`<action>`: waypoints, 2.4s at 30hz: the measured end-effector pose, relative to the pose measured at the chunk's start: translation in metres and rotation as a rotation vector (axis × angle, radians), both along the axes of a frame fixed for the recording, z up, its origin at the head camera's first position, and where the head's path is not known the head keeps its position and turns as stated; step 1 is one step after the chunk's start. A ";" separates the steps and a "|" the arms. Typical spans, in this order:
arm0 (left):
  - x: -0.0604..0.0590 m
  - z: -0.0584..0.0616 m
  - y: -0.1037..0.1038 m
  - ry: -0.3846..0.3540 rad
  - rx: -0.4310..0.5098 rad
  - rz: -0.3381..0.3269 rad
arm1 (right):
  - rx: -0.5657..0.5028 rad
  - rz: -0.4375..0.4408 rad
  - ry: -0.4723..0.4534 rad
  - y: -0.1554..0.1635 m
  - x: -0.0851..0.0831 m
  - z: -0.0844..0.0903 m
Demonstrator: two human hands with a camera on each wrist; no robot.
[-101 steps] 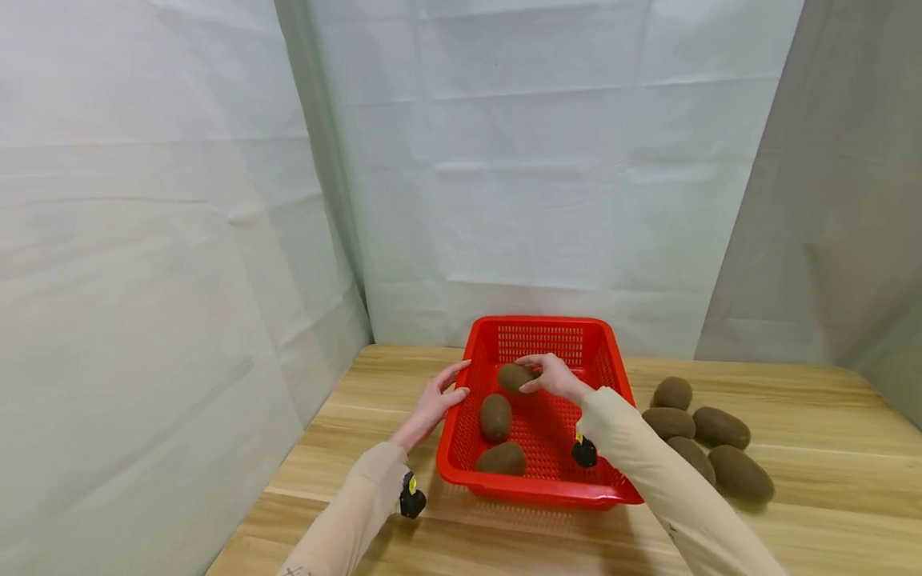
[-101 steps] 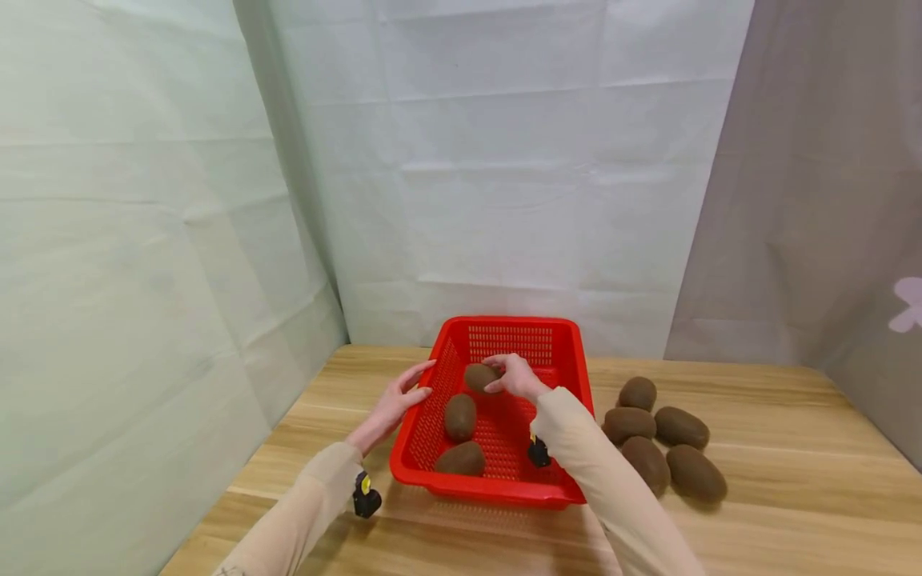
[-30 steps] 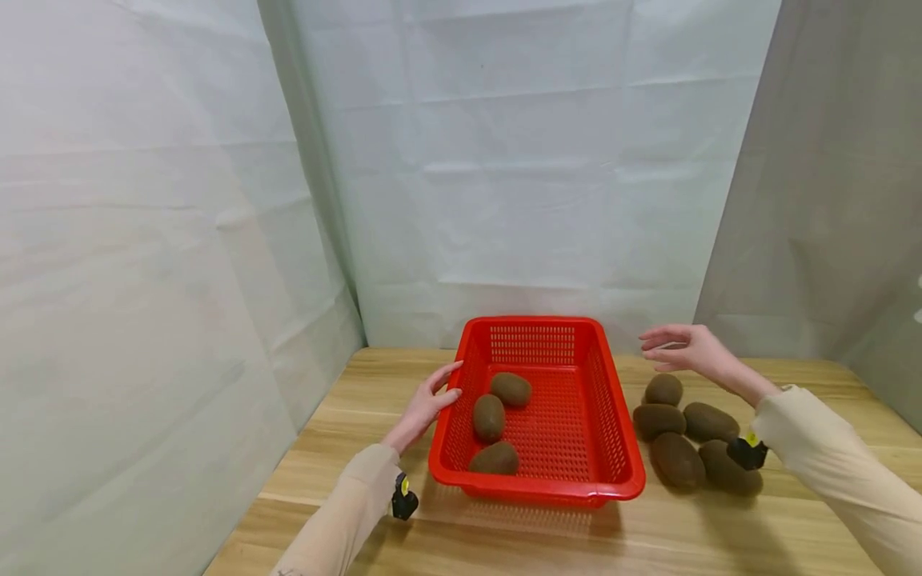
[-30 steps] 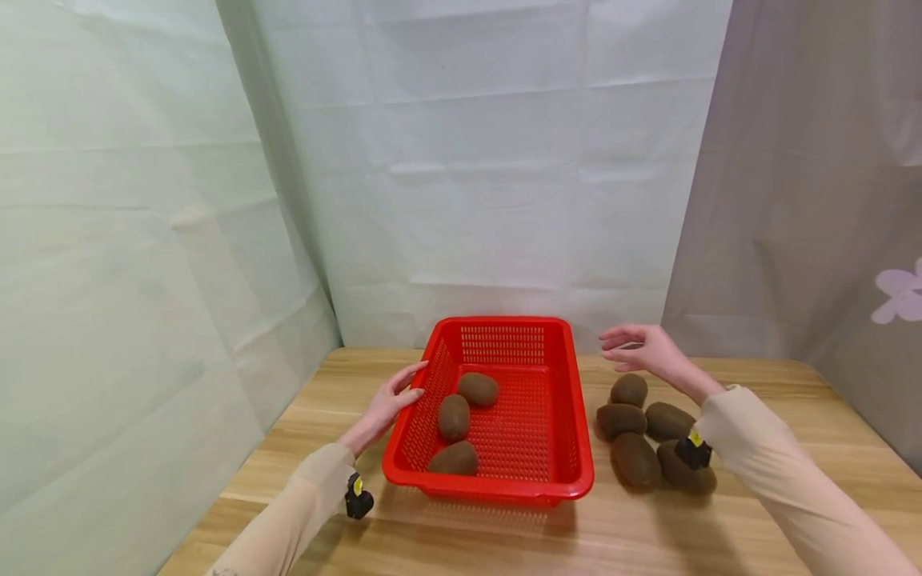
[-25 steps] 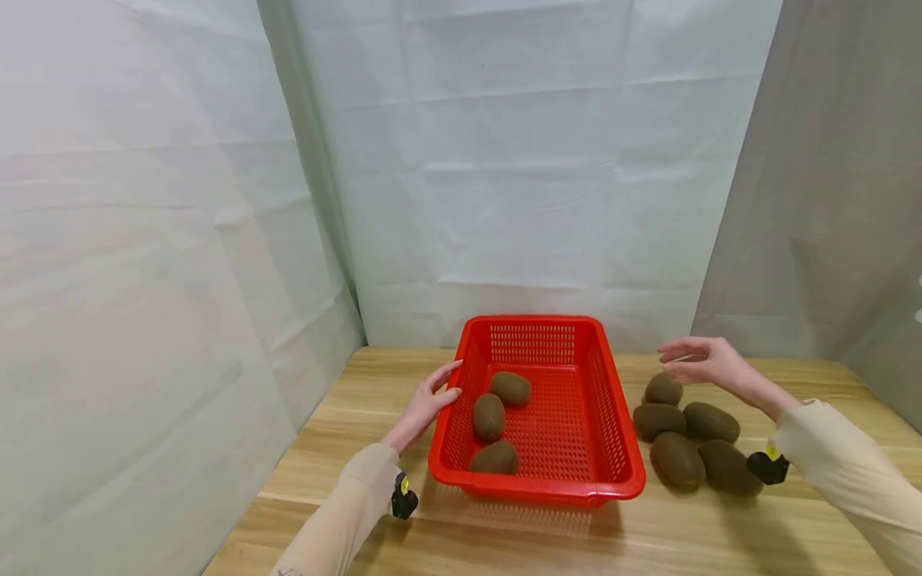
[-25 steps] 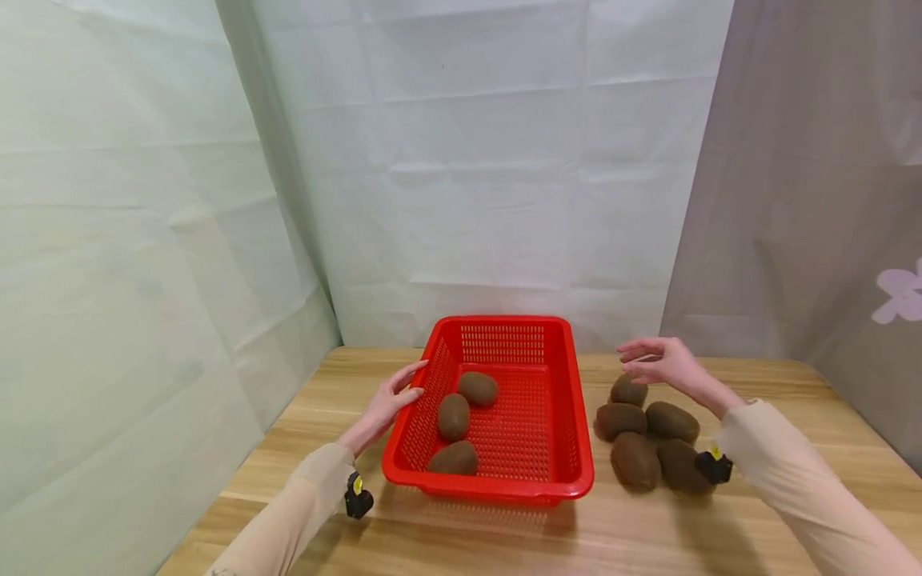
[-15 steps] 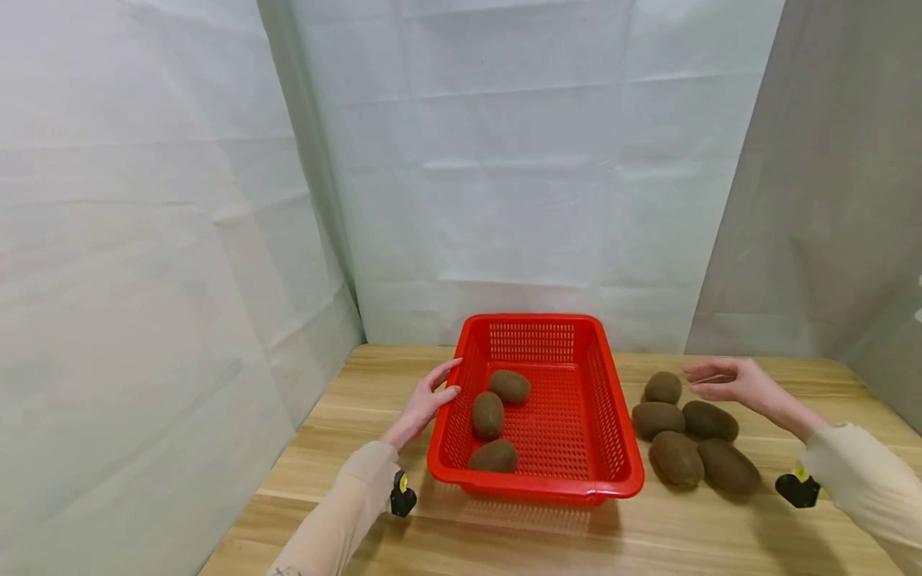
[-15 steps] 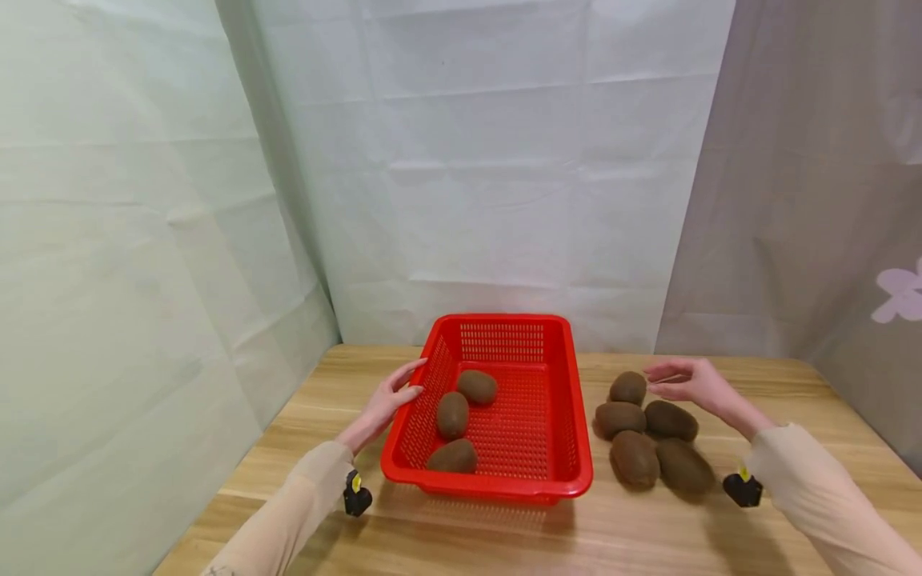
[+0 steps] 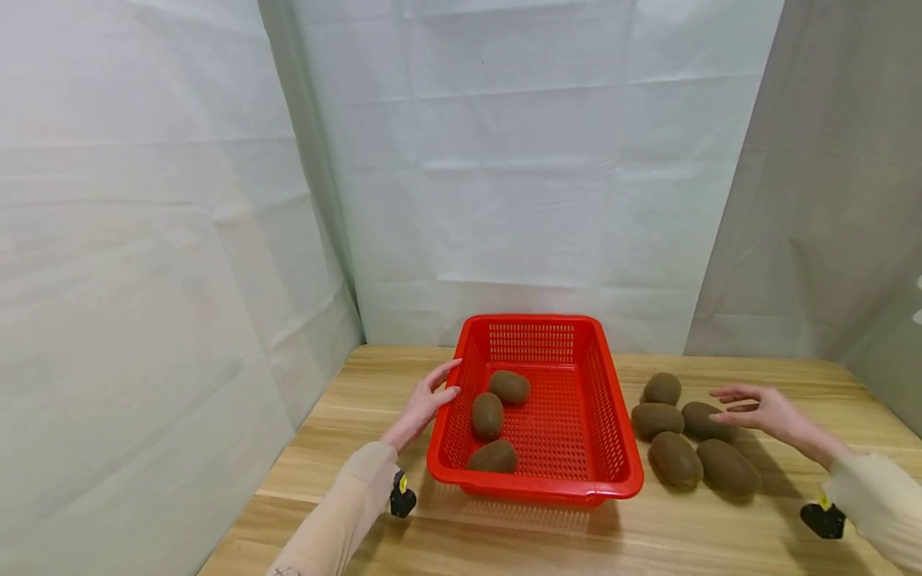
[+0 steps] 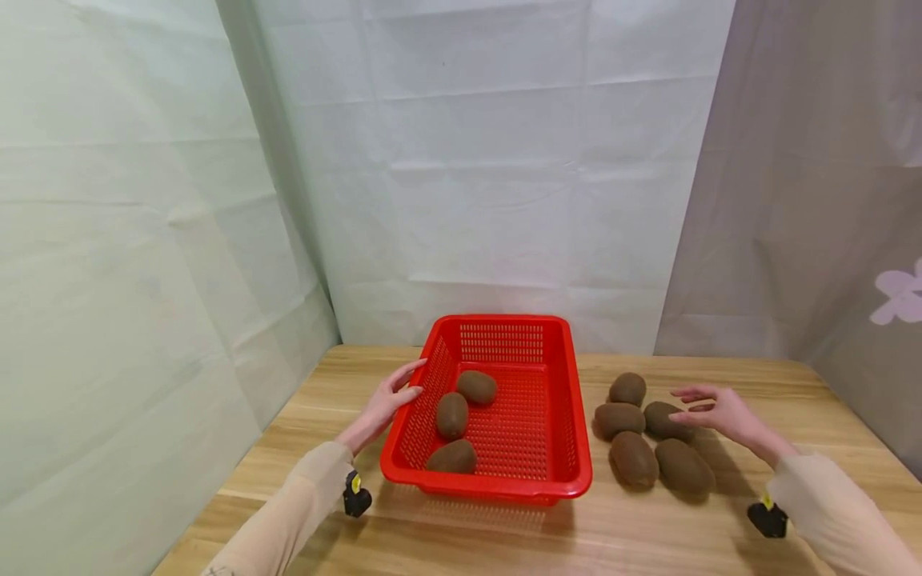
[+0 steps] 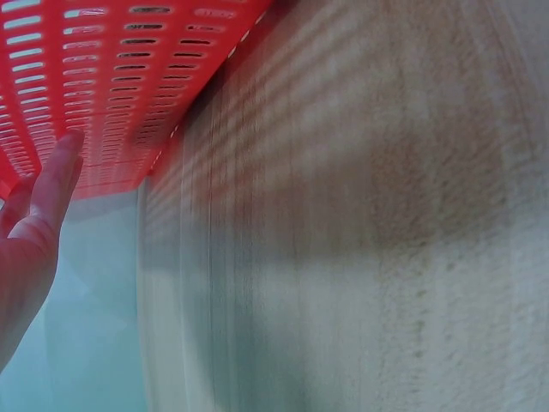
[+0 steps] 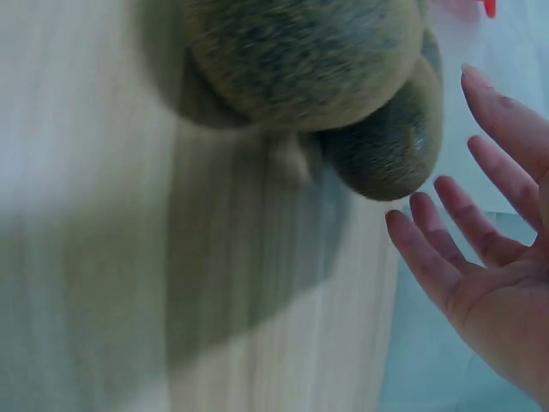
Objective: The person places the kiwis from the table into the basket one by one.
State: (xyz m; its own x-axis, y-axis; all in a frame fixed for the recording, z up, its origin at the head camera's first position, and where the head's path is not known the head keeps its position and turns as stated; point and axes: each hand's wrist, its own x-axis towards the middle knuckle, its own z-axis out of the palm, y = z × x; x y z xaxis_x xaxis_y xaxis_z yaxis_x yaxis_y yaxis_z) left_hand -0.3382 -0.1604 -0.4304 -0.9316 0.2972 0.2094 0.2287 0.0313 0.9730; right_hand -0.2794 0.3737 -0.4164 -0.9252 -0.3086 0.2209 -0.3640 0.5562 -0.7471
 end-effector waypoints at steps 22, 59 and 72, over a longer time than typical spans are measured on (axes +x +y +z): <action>0.014 0.022 0.002 -0.036 -0.012 -0.041 | -0.107 -0.027 -0.108 0.000 0.005 -0.025; 0.001 0.000 -0.001 0.028 -0.001 -0.050 | 0.048 0.125 0.021 -0.058 -0.021 0.079; 0.003 0.003 0.001 -0.021 0.013 -0.038 | 0.088 0.338 -0.049 -0.122 -0.037 0.107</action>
State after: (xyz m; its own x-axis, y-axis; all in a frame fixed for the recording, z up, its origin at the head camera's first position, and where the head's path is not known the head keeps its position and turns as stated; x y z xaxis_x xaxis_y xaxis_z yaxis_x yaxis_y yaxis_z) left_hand -0.3356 -0.1595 -0.4273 -0.9238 0.3298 0.1944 0.2094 0.0102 0.9778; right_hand -0.3168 0.2520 -0.3098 -0.7763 -0.6152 0.1377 -0.5036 0.4736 -0.7225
